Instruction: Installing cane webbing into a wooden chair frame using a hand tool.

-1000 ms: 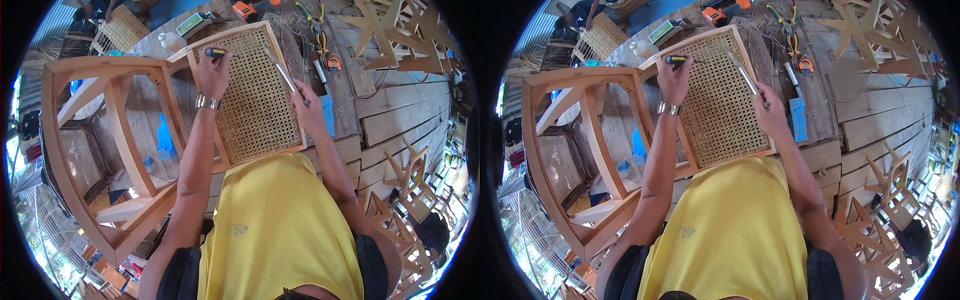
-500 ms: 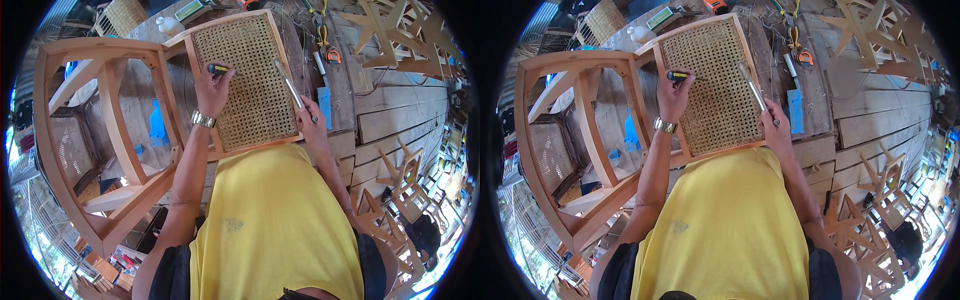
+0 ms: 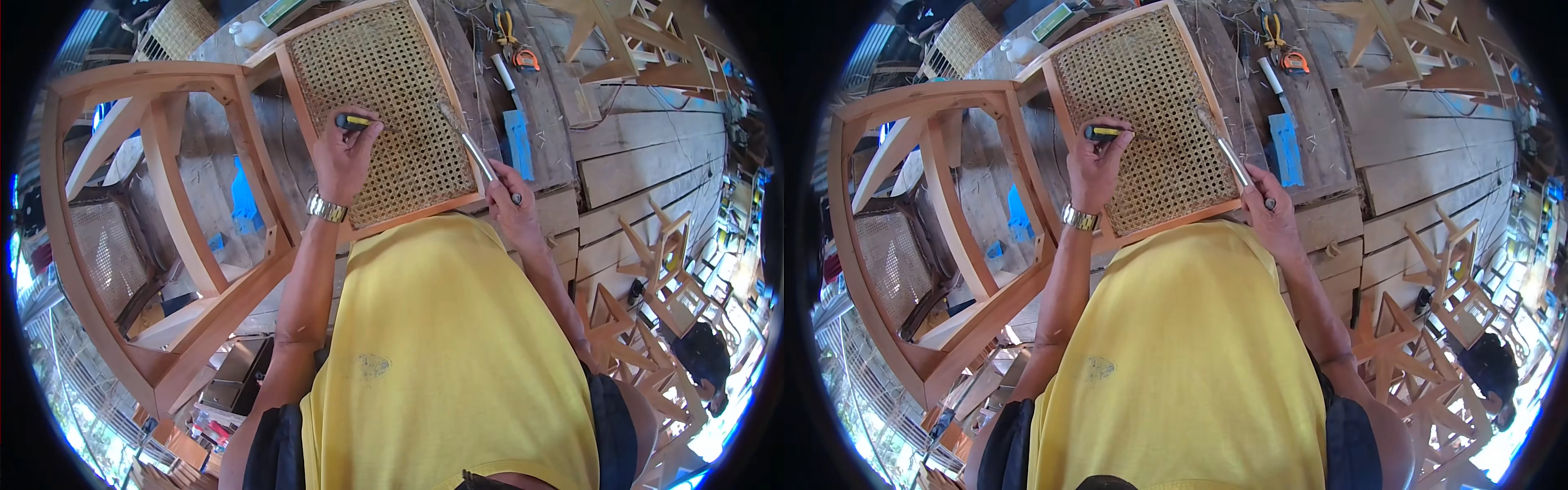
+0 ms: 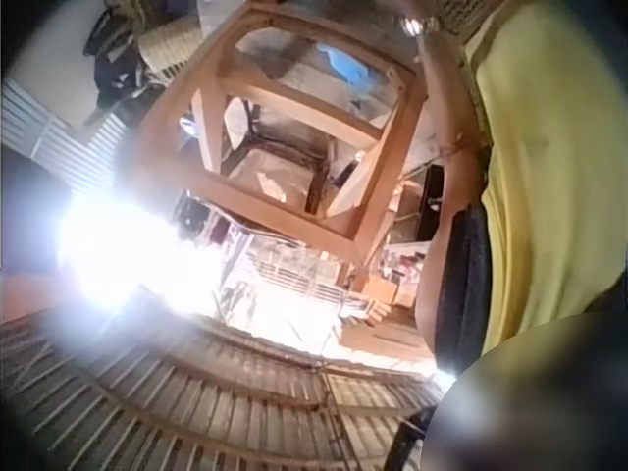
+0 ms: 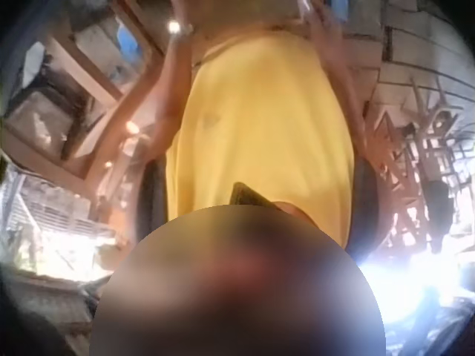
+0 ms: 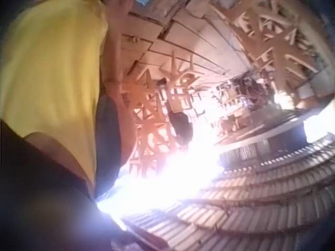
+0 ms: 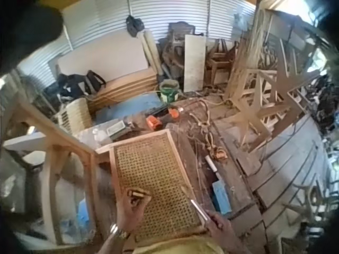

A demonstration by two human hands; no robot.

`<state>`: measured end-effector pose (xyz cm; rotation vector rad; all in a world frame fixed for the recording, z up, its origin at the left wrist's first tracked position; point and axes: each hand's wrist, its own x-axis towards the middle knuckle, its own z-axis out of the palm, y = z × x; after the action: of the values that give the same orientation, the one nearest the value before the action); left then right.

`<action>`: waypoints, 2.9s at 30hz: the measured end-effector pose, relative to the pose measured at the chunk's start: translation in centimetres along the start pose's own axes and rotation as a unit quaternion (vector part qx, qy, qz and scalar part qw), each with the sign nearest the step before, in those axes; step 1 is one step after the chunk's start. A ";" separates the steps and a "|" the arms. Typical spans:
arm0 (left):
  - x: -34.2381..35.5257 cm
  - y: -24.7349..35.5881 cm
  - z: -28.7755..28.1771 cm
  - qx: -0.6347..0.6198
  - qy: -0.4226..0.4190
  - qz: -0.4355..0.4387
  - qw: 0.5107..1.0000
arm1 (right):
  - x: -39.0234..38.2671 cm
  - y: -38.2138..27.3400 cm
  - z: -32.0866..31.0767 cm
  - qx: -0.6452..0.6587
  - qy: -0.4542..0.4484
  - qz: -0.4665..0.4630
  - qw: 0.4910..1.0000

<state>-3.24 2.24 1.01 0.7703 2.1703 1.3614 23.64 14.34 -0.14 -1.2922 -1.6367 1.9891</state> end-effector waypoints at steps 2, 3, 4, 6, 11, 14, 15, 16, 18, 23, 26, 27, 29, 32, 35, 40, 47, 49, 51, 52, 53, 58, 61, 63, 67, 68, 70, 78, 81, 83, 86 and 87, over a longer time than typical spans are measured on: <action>-1.0 0.1 0.4 -0.018 -0.006 0.004 1.000 | -1.1 0.1 -0.2 0.015 0.004 0.020 1.000; -1.6 0.0 0.7 -0.036 -0.008 0.006 0.999 | -1.6 0.4 -0.6 0.005 -0.005 0.010 1.000; -2.1 -0.3 0.8 -0.060 -0.012 0.006 0.998 | -2.1 0.6 -0.8 -0.004 -0.015 0.000 1.000; -2.9 -0.3 0.9 -0.048 -0.022 0.001 0.999 | -3.3 0.2 -1.1 -0.010 -0.016 0.017 1.000; -4.4 -0.5 1.7 -0.039 -0.032 -0.002 0.999 | -5.0 0.9 -2.1 0.003 -0.025 0.051 0.998; -5.0 -0.8 2.0 -0.059 -0.010 -0.003 0.998 | -5.5 1.0 -2.7 0.025 -0.037 0.056 0.997; -5.1 -1.0 2.0 -0.061 -0.004 -0.001 0.998 | -5.6 1.1 -2.9 0.019 -0.027 0.052 0.998; -5.3 -1.1 2.1 -0.063 0.002 0.001 0.998 | -5.6 1.1 -3.2 0.012 -0.018 0.047 0.999; -5.6 -1.3 2.1 -0.086 0.007 0.003 0.996 | -5.3 1.0 -3.7 0.006 -0.002 0.034 0.999; -6.2 -1.9 2.2 -0.105 0.015 0.005 0.994 | -2.7 2.2 -6.5 -0.108 0.063 -0.120 0.985; -6.0 -1.8 2.2 -0.103 0.006 -0.019 0.994 | -1.8 0.8 -7.6 -0.167 0.085 -0.120 0.975; -5.9 -1.6 2.3 -0.123 0.017 -0.014 0.992 | -1.8 -0.1 -7.6 -0.144 0.095 -0.095 0.980; -5.5 -1.2 2.4 -0.143 0.027 -0.008 0.989 | -1.9 -1.5 -7.5 -0.119 0.105 -0.069 0.985; -4.2 -1.1 2.8 -0.156 0.069 0.005 0.985 | -2.4 -2.2 -6.9 -0.113 0.103 -0.113 0.982; -3.2 -1.5 3.3 -0.130 0.077 0.031 0.988 | -2.2 -1.3 -6.1 -0.104 0.062 -0.127 0.984; -3.4 0.6 3.9 -0.032 0.041 0.030 0.998 | -3.9 -1.4 -4.7 -0.124 -0.025 -0.088 0.988; -4.0 0.9 4.6 0.058 0.000 0.069 0.996 | -3.9 -1.7 -4.1 -0.231 -0.260 -0.067 0.935; -4.4 1.3 4.7 0.015 0.013 0.067 0.998 | -4.0 -1.2 -3.4 -0.224 -0.250 -0.078 0.939; -4.6 1.3 4.8 -0.027 0.026 0.062 0.997 | -4.3 -1.2 -3.3 -0.217 -0.243 -0.086 0.941; -4.7 1.0 4.8 -0.006 0.024 0.059 0.998 | -4.4 -1.5 -3.6 -0.218 -0.242 -0.072 0.943; -4.7 0.7 4.8 0.014 0.021 0.056 0.998 | -4.6 -1.6 -3.8 -0.218 -0.241 -0.057 0.944; -4.7 0.3 5.4 -0.056 0.035 0.038 0.997 | -5.4 0.7 -5.2 -0.120 -0.121 -0.062 0.984; -4.2 0.8 5.4 -0.015 0.023 0.045 0.999 | -4.8 0.6 -5.6 -0.079 -0.054 -0.057 0.994; -3.9 1.5 5.0 0.019 -0.011 0.058 0.998 | -4.2 0.4 -5.4 -0.069 -0.035 -0.061 0.995; -3.3 1.1 5.2 0.049 -0.044 0.072 0.995 | -3.3 0.2 -4.5 -0.051 0.005 -0.070 0.996; -3.1 0.7 5.1 0.052 -0.043 0.082 0.994 | -3.2 0.2 -4.2 -0.056 0.014 -0.079 0.995; -3.2 1.0 5.1 0.048 -0.043 0.079 0.995 | -3.1 0.2 -3.7 -0.057 0.023 -0.085 0.995; -3.1 0.2 5.2 0.018 -0.034 0.090 0.995 | -3.2 1.2 -2.9 -0.032 0.043 -0.065 0.996; -3.3 0.7 5.1 0.057 -0.054 0.063 0.995 | -3.2 1.4 -3.7 -0.097 -0.050 -0.118 0.987; -3.6 0.5 5.1 -0.027 -0.016 0.088 0.996 | -3.3 1.7 -4.2 -0.078 -0.084 -0.111 0.987; -4.0 0.6 5.1 -0.003 -0.021 0.071 0.997 | -3.6 0.9 -4.6 -0.071 -0.027 -0.112 0.991; -4.1 0.8 5.2 0.035 -0.038 0.065 0.997 | -3.7 0.6 -4.4 -0.072 -0.027 -0.112 0.991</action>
<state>3.25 3.18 -0.01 0.9898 2.1499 1.3020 29.29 14.48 1.14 -1.0542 -1.8890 1.8171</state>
